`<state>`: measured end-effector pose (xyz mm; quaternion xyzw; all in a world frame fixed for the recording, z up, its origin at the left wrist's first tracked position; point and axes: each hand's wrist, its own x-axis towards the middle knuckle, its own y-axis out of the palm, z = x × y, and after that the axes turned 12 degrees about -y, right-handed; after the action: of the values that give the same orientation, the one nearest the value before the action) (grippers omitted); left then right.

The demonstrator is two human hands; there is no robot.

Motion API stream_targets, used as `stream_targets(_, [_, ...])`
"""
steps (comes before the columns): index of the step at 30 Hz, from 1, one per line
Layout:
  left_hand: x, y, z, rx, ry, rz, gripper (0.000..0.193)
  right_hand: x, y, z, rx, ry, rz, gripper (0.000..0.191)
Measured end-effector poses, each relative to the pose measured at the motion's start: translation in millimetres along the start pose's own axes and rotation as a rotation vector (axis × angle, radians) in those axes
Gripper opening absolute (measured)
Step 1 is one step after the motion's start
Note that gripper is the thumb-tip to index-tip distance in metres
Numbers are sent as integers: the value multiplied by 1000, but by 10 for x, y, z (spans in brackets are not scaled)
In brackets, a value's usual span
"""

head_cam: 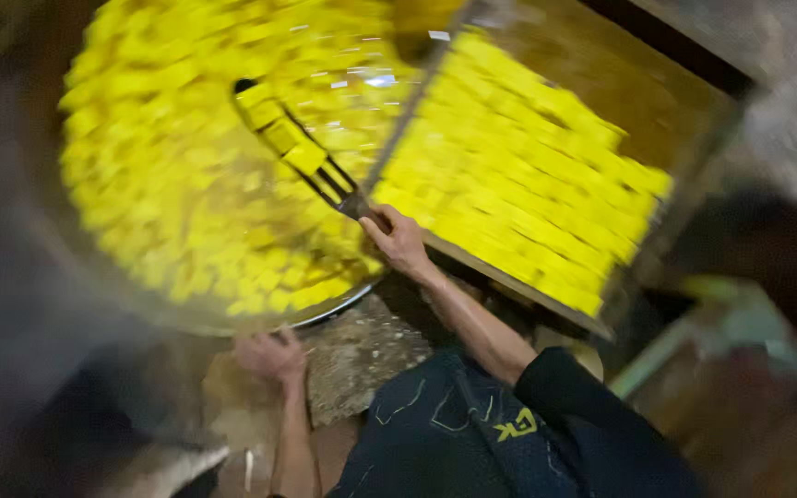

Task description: The person uses a slotted skimmer to scoop yellow tofu cubes from a large steaming vat of hot liquid and places them into a wooden tray, occasionally using a hand to arrange and level the cubes in the tray. The tray gradually fills with neatly arranged tofu as scooping continues.

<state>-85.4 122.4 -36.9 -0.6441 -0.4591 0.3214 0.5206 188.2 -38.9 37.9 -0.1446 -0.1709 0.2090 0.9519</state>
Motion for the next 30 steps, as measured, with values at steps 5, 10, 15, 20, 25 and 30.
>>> stream_targets(5, [-327,-77,-68,24,40,-22,60,-499,-2245,-518,80,259,19,27])
stream_targets(10, [-469,20,-412,-141,110,-11,47,-1065,-4490,-838,-511,275,66,34])
stream_targets(15, [-513,162,-1398,-339,280,-63,44,-1204,-5872,-1228,-760,310,113,42])
stream_targets(20, [-772,140,-2666,-496,500,-2,43,-953,-6393,-1710,-1066,138,397,44])
stream_targets(25, [-1450,402,-4300,-789,770,115,47,-886,-6367,-1855,-1235,-110,328,40])
stream_targets(30, [-2089,691,-5839,-773,966,411,49,-1567,-6250,-1771,-908,7,-155,35])
